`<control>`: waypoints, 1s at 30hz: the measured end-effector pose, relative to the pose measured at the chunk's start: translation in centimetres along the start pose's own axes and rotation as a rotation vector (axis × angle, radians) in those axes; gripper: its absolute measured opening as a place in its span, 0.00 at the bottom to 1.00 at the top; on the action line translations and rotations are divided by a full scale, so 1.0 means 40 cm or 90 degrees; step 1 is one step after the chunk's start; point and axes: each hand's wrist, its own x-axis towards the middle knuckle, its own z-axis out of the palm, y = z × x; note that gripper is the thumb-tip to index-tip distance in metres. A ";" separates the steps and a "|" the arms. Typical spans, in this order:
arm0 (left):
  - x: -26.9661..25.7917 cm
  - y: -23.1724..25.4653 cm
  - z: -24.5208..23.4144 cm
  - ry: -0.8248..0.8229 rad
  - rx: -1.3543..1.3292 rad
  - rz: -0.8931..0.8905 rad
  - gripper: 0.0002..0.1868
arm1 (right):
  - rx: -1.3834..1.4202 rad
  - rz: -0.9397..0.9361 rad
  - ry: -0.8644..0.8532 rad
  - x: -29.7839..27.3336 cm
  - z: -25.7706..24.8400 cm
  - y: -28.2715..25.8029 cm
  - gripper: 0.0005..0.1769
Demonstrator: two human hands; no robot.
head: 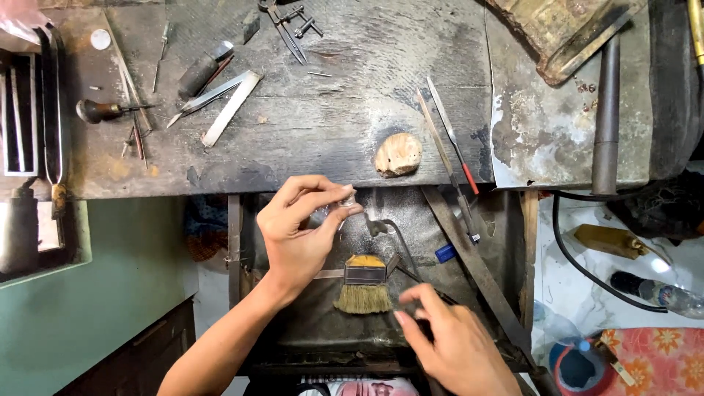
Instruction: Sawing a metal ring on a jeweler's workbench.
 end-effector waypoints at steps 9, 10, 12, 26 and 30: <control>-0.007 0.027 0.013 -0.054 -0.200 -0.050 0.28 | -0.460 -0.228 0.247 0.195 0.074 0.067 0.17; -0.006 0.031 0.013 -0.051 -0.188 -0.052 0.28 | -0.448 -0.217 0.260 0.213 0.080 0.073 0.17; -0.002 0.029 0.015 -0.047 -0.176 -0.052 0.29 | -0.438 -0.207 0.275 0.242 0.086 0.079 0.17; -0.025 0.043 0.003 -0.092 -0.250 -0.093 0.28 | -0.370 -0.300 0.172 0.170 0.184 0.049 0.40; -0.032 0.037 0.004 -0.094 -0.276 -0.092 0.28 | -0.137 -0.286 0.075 0.132 0.139 0.019 0.25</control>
